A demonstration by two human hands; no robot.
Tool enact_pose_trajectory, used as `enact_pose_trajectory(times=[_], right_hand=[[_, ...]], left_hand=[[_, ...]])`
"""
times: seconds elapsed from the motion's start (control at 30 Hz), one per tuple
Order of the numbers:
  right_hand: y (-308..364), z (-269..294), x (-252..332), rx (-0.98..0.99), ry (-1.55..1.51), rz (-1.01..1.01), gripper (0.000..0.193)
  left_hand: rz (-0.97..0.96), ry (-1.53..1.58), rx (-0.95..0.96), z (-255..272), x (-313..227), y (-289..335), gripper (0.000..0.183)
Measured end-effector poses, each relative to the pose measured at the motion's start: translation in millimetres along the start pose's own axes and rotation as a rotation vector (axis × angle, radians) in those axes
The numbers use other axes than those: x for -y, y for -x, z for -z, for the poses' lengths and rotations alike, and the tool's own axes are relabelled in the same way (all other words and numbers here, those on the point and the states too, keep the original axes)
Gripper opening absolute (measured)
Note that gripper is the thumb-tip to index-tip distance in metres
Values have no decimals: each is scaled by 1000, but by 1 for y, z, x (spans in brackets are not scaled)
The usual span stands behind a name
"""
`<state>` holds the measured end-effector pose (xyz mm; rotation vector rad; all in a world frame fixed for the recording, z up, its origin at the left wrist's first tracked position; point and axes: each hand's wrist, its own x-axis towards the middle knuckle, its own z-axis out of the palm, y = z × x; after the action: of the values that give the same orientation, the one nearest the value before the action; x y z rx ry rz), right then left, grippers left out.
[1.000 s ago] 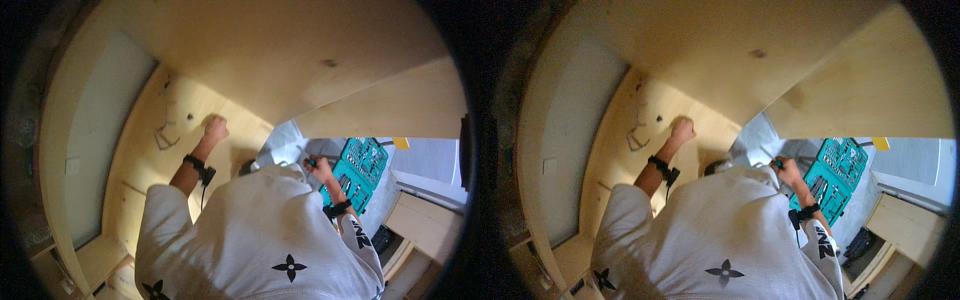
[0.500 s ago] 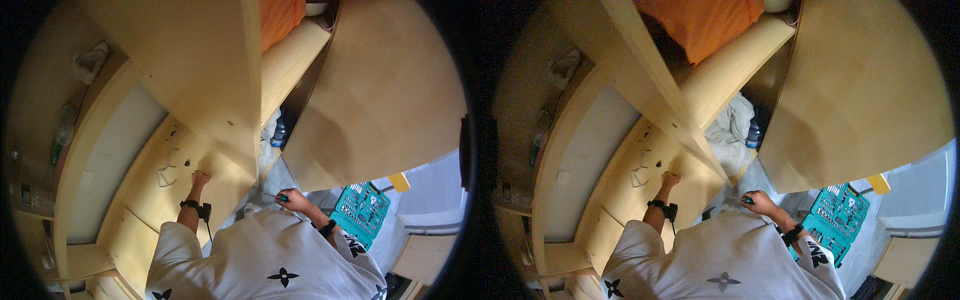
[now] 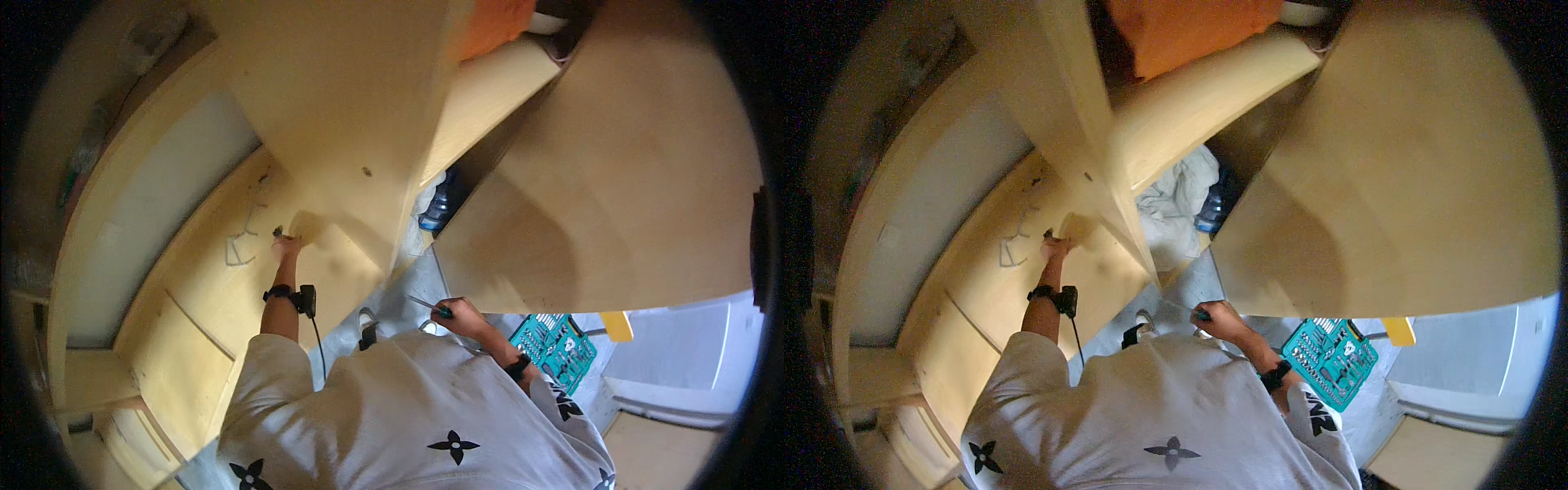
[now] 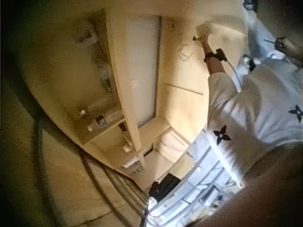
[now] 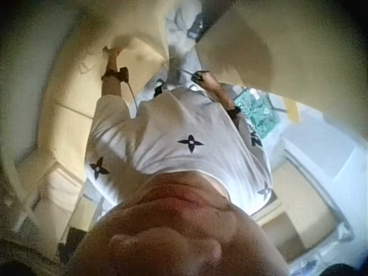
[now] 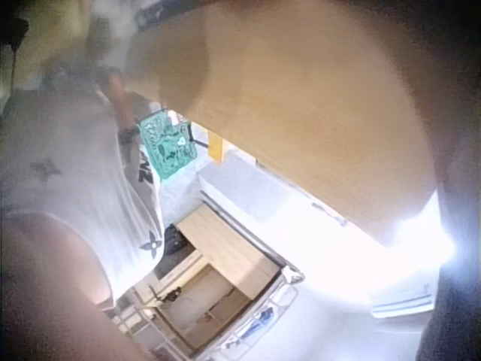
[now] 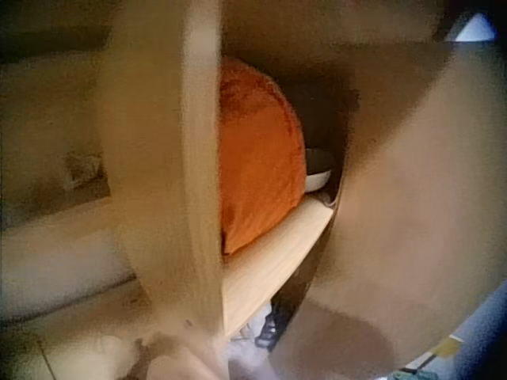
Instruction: The person uses a screwdriver to reattach a metal hinge to a wooden cabinet door, then fastens a black plastic component to the shelf above it.
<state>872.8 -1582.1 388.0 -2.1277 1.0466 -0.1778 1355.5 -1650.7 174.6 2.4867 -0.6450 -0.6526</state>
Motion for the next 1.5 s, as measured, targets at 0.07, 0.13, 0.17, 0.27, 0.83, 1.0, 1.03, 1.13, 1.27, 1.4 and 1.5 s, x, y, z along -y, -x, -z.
enact_pose_trajectory(times=[0.07,0.13,0.17,0.27,0.83,1.0,1.03,1.13,1.27,1.4,1.5], right_hand=[[-9,-9,-6,150,-14,-28,23],[-20,-10,8,290,-87,44,33],[-23,-13,15,311,-118,114,37],[-28,-8,47,540,-340,-97,47],[-28,34,146,819,-55,57,50],[-31,32,165,828,9,136,51],[-39,32,156,833,12,145,51],[-45,29,141,804,-22,76,51],[-44,27,139,788,-77,90,50],[-46,26,137,730,108,357,49],[-48,25,137,625,161,500,56]], left_hand=[[-132,334,141,3,4,31,14],[-272,664,240,14,9,56,4],[-224,960,516,13,13,80,6],[-332,767,871,61,-20,209,14],[-383,800,636,160,9,335,20],[-358,831,668,160,17,332,19],[-337,860,683,150,14,326,18],[-335,838,710,137,17,316,18],[-308,814,705,141,16,314,18],[-500,527,678,155,6,318,20],[-500,513,707,156,3,312,20]])
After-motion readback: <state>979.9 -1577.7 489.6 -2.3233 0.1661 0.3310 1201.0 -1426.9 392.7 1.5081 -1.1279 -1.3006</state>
